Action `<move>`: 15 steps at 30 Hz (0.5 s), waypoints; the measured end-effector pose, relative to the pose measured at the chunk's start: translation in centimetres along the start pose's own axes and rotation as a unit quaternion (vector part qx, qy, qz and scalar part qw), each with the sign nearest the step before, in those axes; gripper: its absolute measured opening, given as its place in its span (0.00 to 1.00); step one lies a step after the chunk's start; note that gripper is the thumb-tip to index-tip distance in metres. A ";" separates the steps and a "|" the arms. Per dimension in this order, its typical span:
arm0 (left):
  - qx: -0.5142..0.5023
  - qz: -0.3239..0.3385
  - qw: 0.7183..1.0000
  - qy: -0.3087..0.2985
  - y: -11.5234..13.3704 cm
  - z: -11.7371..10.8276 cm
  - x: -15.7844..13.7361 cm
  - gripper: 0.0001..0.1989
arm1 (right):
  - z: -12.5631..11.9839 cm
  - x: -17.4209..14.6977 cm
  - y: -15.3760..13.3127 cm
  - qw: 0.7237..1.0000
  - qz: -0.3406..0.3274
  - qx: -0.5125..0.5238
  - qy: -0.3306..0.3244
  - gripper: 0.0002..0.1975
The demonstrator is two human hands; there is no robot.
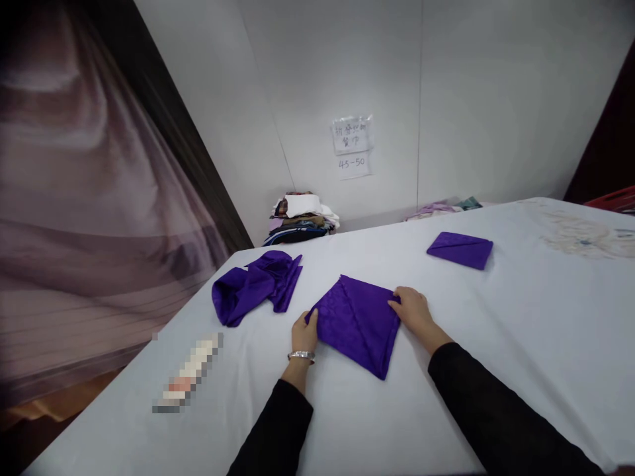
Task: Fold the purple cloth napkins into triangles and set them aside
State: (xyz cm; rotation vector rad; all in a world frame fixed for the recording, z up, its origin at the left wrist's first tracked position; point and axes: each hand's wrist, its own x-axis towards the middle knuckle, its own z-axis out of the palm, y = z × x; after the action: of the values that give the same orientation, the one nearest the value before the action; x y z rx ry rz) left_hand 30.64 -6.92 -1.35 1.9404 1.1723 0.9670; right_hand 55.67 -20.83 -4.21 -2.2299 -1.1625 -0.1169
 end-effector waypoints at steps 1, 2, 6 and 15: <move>0.004 -0.001 1.000 0.003 0.0 0.0 0.0 0.17 | 0.1 0.1 0.1 1.000 -0.011 0.013 0.007 0.07; 0.007 -0.002 1.000 0.005 0.1 0.0 0.0 0.16 | 0.1 0.2 0.2 0.999 -0.025 0.030 0.016 0.06; 0.011 -0.007 1.000 0.019 0.2 -0.2 -0.1 0.17 | -0.4 0.5 0.0 0.987 -0.046 0.125 0.090 0.08; 0.006 -0.067 0.994 0.088 -1.6 -1.8 1.3 0.17 | -3.5 1.5 0.6 0.790 0.220 0.520 0.239 0.13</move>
State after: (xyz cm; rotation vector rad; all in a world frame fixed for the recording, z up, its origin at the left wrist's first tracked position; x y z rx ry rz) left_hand 28.89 -4.87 -1.44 1.7883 1.3922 1.0773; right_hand 57.75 -21.97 -1.15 -1.2732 -0.2390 0.1289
